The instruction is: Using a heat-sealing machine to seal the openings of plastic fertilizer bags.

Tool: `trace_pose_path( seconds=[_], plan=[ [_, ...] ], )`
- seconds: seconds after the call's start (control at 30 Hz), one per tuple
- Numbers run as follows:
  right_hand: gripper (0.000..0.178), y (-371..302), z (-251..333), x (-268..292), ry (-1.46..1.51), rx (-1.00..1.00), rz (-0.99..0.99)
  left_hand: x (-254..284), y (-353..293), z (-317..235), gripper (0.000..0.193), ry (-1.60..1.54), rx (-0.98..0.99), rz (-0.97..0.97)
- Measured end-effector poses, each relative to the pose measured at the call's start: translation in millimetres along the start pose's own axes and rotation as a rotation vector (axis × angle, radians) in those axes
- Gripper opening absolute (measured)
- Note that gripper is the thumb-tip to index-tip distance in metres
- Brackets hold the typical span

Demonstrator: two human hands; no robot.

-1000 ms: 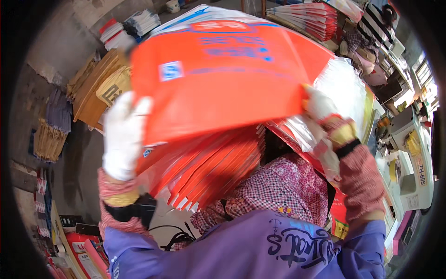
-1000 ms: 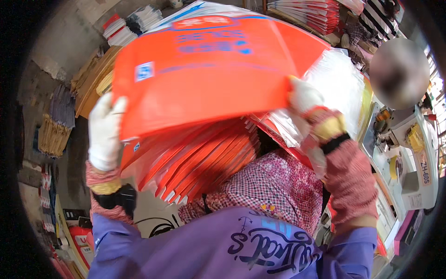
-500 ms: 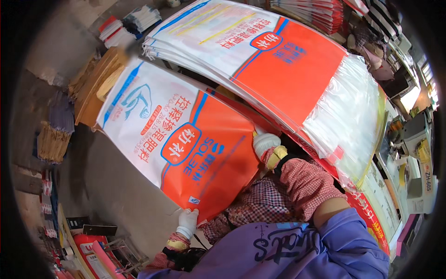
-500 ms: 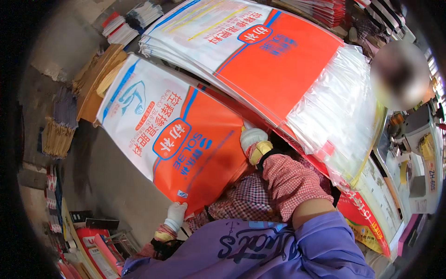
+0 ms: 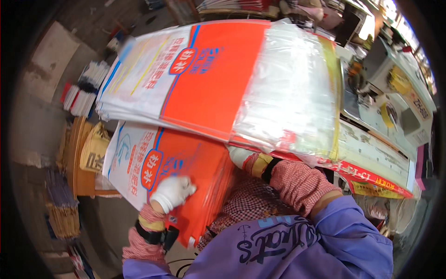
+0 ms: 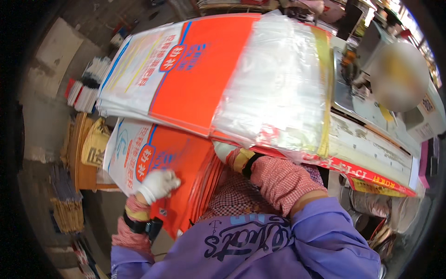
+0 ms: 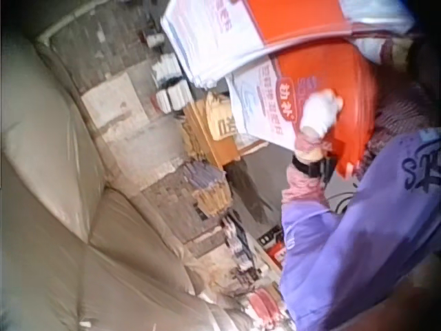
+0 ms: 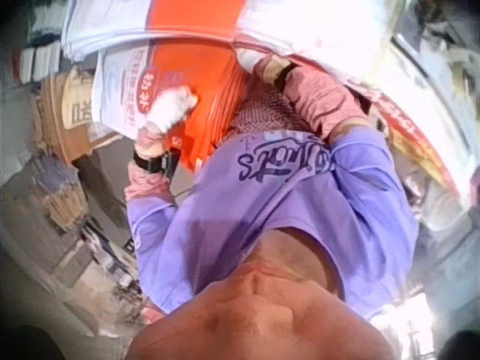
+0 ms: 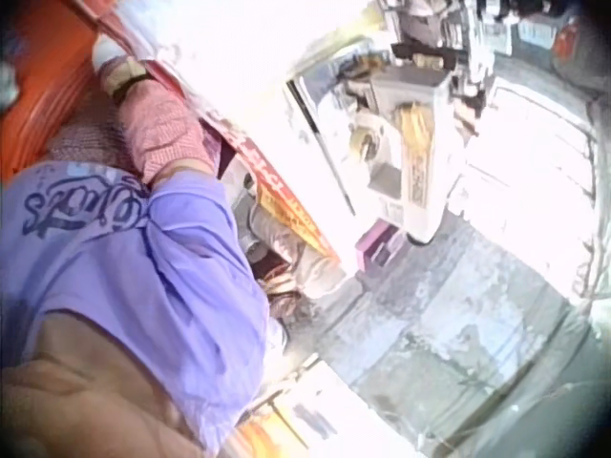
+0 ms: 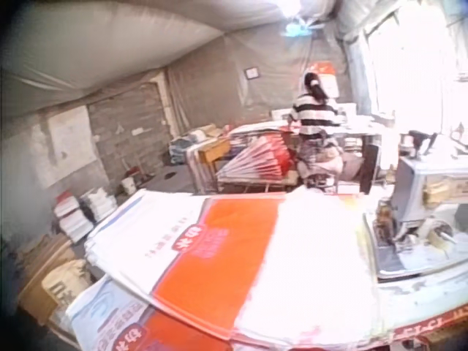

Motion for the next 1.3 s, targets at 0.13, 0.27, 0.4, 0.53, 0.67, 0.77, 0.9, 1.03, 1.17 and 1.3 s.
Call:
trace_pose_path(
  seconds=[0.13, 0.27, 0.4, 0.53, 0.67, 0.77, 0.9, 1.03, 1.17, 1.3],
  plan=[
    [0.033, -27, 5, 12, -0.120, 0.206, 0.305, 83, -10, -153, 0.024, -0.033, -0.704, -0.332],
    [0.015, -52, 51, 65, -0.094, 0.423, 0.809, 111, 31, -266, 0.026, 0.059, -0.761, -0.612],
    [0.008, -51, 54, 133, 0.296, 0.762, 0.214, 97, 86, -310, 0.027, 0.270, -0.656, -0.863],
    [0.021, -16, 24, 218, -0.023, 0.134, -0.245, 109, 132, -290, 0.026, 0.040, -0.682, -0.726],
    [0.025, 38, -17, 252, -0.285, -0.094, -0.478, 124, 119, -287, 0.012, -0.739, -0.594, -0.116],
    [0.028, 89, -29, 236, -0.329, -0.133, -0.085, 137, 109, -284, 0.016, -0.716, -0.644, -0.139],
    [0.032, 108, -16, 229, -0.154, -0.152, -0.067, 145, 99, -277, 0.020, -0.911, -0.608, 0.093],
    [0.038, 105, 12, 226, 0.027, -0.113, -0.094, 159, 108, -258, 0.022, -1.022, -0.734, 0.149],
    [0.031, 98, -33, 225, -0.511, -0.094, 0.220, 222, 94, -218, 0.011, -1.133, -1.209, -0.048],
    [0.023, 74, -4, 252, -0.818, -0.169, 0.121, 237, 61, -199, 0.005, -1.185, -1.142, -0.153]
  ],
)
Point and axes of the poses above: each hand's wrist, its own y-axis towards the middle knuckle, its own x-axis out of the back of the hand, z = x × y, the point moved 4 cm from there along y, towards the middle knuckle, and after that the axes turned 12 degrees about x, right-handed, at the moved point
